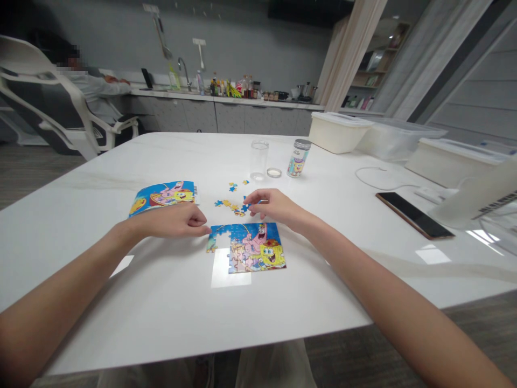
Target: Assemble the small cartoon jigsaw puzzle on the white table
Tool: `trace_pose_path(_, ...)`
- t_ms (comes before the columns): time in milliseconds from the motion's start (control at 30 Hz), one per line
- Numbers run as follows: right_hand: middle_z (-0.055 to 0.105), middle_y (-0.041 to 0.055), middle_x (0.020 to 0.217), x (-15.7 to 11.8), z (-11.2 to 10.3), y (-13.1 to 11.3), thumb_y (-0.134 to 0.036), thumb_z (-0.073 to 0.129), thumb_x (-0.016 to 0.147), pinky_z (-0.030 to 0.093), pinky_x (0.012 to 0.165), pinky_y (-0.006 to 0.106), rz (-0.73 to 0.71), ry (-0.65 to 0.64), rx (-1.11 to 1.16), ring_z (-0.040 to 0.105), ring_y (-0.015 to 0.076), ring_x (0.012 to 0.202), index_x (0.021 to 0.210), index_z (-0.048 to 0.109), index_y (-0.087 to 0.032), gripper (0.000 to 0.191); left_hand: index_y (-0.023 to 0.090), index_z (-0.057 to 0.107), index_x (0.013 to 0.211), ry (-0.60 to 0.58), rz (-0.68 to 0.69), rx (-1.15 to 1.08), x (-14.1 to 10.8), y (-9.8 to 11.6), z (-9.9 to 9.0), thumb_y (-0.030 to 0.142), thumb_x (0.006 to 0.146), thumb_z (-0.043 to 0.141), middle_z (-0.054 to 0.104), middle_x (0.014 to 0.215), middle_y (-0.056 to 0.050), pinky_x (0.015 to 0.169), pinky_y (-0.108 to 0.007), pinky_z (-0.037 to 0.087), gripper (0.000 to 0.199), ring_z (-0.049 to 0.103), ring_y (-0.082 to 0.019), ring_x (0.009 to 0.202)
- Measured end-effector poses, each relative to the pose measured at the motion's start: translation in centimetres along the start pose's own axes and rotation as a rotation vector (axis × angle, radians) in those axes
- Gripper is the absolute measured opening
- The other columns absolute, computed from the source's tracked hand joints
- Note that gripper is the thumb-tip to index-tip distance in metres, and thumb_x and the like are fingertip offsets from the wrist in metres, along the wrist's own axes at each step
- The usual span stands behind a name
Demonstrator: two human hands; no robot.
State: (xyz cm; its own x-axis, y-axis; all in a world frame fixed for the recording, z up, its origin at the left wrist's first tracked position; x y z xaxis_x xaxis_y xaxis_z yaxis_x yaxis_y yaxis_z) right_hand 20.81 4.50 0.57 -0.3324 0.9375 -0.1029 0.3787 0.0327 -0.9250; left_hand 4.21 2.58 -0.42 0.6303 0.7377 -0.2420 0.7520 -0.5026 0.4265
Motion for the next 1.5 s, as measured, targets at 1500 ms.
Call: trace_pose_path(1500,0.058,0.0104,0.106,1.5,-2.4,0.8,-0.026,0.059,0.087,0.045,0.091,0.040,-0.422,0.233,-0.881,0.057,0.0235,0.099,0.103,0.070,-0.020,0.021,0.021,0.019,0.058,0.001,0.021,0.021,0.1,-0.2,0.2,0.032,0.077,0.052,0.016,0.055,0.004,0.049,-0.033,0.010,0.040,0.015,-0.011,0.049)
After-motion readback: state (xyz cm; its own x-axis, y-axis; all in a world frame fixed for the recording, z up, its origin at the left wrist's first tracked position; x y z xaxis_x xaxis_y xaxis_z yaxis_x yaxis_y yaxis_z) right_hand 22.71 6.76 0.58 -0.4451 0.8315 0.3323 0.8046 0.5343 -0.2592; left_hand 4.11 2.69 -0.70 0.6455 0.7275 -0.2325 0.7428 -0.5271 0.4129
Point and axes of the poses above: each hand's wrist, its own x-axis towards the middle knuckle, its own z-axis out of the palm, y = z × x, the point moved 9 cm from there along x, towards the middle knuckle
